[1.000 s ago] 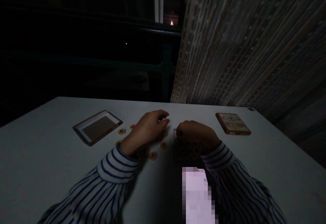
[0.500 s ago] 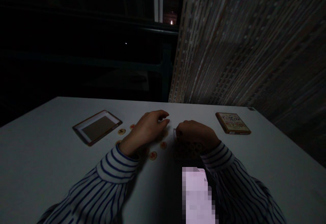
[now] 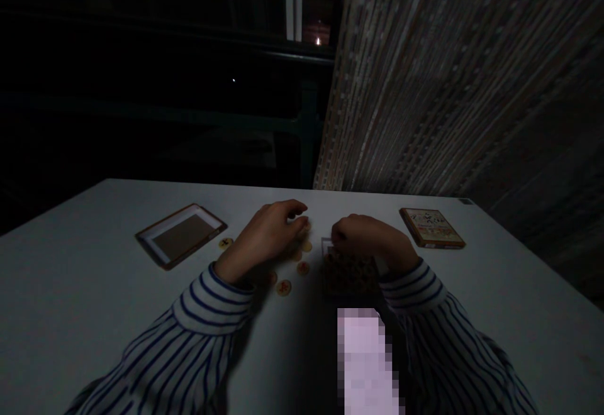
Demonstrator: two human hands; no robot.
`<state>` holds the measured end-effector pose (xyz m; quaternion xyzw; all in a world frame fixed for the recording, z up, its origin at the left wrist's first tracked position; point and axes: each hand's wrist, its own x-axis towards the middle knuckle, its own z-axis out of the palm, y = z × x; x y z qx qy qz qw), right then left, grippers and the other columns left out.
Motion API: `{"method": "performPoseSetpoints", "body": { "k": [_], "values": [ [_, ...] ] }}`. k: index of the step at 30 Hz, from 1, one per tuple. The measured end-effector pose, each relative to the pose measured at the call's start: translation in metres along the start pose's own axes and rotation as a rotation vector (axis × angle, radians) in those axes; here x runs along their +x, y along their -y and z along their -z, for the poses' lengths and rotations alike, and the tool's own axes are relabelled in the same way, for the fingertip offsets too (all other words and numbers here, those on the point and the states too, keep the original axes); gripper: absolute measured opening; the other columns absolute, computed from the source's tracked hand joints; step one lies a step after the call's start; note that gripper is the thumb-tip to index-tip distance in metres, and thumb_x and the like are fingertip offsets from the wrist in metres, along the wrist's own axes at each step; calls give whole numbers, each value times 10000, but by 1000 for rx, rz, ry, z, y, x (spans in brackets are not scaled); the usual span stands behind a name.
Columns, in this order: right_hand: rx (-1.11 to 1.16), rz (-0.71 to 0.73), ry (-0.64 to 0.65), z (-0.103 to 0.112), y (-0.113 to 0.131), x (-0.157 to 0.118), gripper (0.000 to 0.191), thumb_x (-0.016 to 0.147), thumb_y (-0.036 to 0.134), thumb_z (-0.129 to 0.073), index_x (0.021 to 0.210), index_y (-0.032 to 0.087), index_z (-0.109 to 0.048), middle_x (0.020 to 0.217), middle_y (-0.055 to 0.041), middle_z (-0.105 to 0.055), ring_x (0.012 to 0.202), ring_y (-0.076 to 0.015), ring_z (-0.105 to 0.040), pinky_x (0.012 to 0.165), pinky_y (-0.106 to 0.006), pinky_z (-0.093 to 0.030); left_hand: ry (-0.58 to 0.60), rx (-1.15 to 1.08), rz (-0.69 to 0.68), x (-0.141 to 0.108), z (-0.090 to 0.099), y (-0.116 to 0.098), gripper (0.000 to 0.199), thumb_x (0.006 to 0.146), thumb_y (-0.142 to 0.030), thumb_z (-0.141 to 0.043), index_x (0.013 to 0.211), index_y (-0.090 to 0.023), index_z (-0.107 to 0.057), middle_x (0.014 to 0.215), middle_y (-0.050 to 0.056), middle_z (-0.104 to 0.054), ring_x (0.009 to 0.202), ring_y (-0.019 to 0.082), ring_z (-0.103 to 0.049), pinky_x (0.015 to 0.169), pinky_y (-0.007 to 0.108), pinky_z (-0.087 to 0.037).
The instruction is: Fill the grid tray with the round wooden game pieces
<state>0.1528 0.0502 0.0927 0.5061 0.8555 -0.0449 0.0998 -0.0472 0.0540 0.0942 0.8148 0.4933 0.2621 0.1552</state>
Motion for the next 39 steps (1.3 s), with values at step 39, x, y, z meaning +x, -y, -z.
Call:
{"method": "performPoseSetpoints", "body": {
  "k": [39],
  "values": [
    [41, -14, -399, 21, 5, -2, 295, 870, 267, -342, 962, 161, -601, 931, -74, -641, 881, -176, -562, 747, -263, -351, 1, 114, 110, 7, 39, 42, 376, 765, -390, -464, 1044, -180, -604, 1039, 59, -654, 930, 202, -604, 832, 293, -449]
  ]
}}
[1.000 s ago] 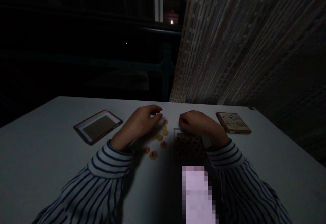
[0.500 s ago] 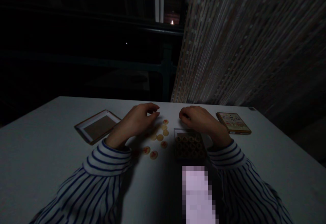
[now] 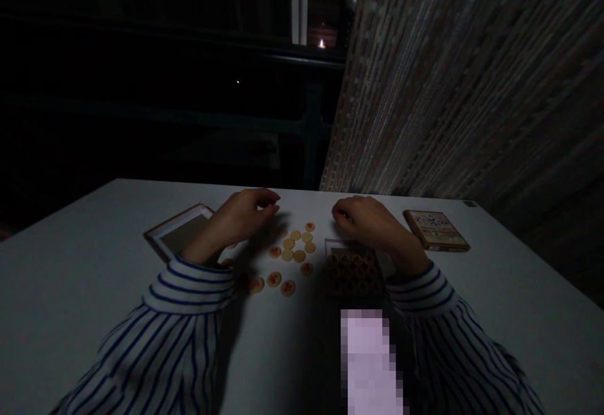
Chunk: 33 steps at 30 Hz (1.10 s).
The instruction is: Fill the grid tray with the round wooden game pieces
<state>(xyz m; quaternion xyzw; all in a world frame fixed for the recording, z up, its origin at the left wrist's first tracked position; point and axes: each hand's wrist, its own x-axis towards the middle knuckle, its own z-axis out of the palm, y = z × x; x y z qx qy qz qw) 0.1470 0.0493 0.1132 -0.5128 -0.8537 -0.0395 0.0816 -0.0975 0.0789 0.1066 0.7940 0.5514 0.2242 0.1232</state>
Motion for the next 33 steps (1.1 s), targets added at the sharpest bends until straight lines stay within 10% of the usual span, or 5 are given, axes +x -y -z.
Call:
{"method": "performPoseSetpoints", "body": {
  "k": [33],
  "values": [
    [-35, 151, 212, -59, 61, 76, 268, 764, 334, -470, 946, 193, -608, 931, -86, -652, 843, -216, -585, 654, -282, -375, 147, 334, 125, -1, -13, 46, 395, 763, -264, -425, 1131, -193, -550, 1083, 98, -628, 997, 242, -573, 820, 328, -427]
  ]
}}
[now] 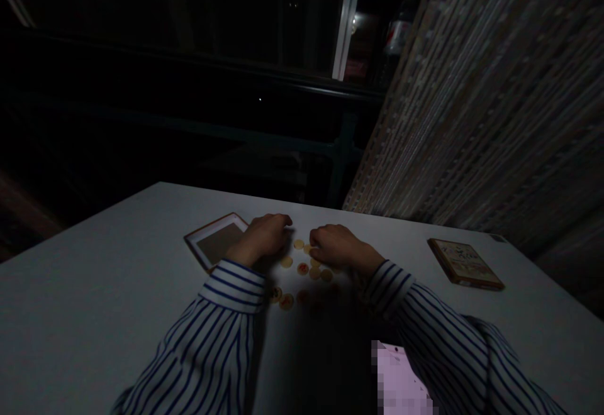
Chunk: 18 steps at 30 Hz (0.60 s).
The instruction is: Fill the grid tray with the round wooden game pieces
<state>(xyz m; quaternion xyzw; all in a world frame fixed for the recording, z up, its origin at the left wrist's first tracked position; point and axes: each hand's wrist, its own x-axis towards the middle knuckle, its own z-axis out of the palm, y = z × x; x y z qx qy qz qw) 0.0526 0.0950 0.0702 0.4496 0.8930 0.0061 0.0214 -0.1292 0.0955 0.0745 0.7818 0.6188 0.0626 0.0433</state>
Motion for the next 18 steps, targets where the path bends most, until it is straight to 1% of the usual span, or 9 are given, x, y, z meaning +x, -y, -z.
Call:
{"method": "performPoseSetpoints", "body": {
  "k": [3, 8, 13, 18],
  "values": [
    [-16, 15, 18, 0, 4, 6, 290, 770, 353, -463, 957, 186, -608, 937, -95, -651, 847, -218, -586, 663, -289, -380, -7, -5, -22, 0, 1, -1, 383, 771, -262, -421, 1124, -192, -550, 1079, 99, -630, 1012, 242, -566, 834, 331, -420],
    [-17, -1, 44, -2, 6, 13, 291, 756, 356, -477, 954, 190, -610, 933, -88, -652, 841, -218, -590, 645, -283, -380, -10, -20, -36, 0, 0, -2, 368, 773, -239, -419, 1114, -191, -550, 1094, 99, -622, 1030, 245, -557, 850, 340, -413],
    [-21, -7, 72, -3, 7, 16, 276, 753, 331, -477, 953, 192, -606, 955, -92, -648, 851, -218, -590, 658, -290, -382, -20, -20, -27, -3, 0, -4, 367, 766, -211, -413, 1102, -195, -558, 1084, 96, -628, 1019, 243, -565, 845, 341, -415],
    [-7, -6, 73, -4, 8, 17, 273, 744, 306, -485, 963, 194, -604, 958, -91, -647, 861, -215, -586, 677, -289, -382, -20, -12, -37, -4, 1, -6, 376, 772, -207, -393, 1114, -189, -549, 1102, 105, -619, 1020, 251, -564, 837, 358, -418]
  ]
}}
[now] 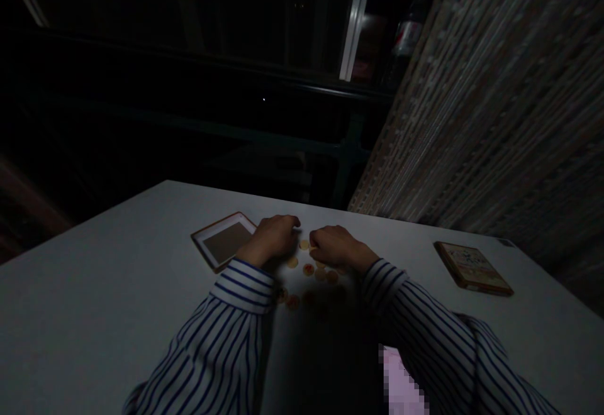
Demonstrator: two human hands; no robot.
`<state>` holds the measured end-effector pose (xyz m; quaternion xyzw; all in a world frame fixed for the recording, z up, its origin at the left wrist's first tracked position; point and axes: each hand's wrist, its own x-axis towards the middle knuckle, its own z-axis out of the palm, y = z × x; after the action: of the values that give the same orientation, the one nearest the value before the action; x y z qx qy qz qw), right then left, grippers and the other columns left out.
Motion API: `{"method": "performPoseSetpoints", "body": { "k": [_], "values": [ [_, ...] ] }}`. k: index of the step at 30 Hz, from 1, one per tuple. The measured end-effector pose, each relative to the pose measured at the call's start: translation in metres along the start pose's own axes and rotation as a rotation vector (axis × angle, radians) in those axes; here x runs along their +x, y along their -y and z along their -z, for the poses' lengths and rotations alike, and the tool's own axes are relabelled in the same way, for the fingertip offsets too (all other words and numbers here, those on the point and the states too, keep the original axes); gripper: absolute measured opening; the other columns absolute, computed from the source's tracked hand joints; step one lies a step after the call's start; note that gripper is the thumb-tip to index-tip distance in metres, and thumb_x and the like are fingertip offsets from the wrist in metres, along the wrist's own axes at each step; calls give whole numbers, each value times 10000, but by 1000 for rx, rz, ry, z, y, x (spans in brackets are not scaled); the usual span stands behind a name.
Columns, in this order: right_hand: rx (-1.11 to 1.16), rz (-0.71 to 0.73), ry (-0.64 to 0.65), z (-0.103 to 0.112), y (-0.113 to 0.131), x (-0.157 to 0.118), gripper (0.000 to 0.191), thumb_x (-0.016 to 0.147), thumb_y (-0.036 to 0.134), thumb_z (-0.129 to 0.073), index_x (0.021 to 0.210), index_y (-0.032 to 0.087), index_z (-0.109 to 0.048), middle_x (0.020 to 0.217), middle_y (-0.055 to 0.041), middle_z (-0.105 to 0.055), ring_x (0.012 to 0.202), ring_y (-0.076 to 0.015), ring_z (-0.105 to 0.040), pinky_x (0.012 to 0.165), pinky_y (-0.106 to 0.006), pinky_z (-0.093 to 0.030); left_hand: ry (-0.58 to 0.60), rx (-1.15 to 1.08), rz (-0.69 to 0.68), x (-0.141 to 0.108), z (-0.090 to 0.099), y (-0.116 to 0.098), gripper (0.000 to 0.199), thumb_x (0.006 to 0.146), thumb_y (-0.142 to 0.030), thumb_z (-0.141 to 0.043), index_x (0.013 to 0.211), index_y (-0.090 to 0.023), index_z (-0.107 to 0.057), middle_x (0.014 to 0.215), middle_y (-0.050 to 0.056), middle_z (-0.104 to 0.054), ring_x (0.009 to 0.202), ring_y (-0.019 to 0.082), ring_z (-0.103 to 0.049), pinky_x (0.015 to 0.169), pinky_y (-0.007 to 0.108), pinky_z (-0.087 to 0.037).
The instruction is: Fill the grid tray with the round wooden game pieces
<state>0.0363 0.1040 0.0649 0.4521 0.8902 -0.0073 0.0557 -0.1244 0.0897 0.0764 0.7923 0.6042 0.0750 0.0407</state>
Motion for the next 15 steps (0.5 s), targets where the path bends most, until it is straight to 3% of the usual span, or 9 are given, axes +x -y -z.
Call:
{"method": "performPoseSetpoints", "body": {
  "k": [6, 15],
  "values": [
    [81, -21, -24, -1, -8, 0, 255, 735, 335, -499, 928, 210, -611, 901, -57, -654, 796, -189, -586, 608, -255, -369, -9, 6, 9, 2, -1, 1, 375, 765, -213, -409, 1111, -199, -552, 1096, 92, -623, 1021, 241, -563, 844, 347, -417],
    [642, -22, -155, -5, -28, -4, 214, 712, 327, -557, 809, 148, -624, 718, -14, -627, 627, -100, -540, 539, -193, -373, -5, -86, -57, 3, 0, 1, 364, 786, -280, -415, 1113, -202, -554, 1111, 90, -614, 1028, 240, -556, 855, 340, -413]
  ]
}}
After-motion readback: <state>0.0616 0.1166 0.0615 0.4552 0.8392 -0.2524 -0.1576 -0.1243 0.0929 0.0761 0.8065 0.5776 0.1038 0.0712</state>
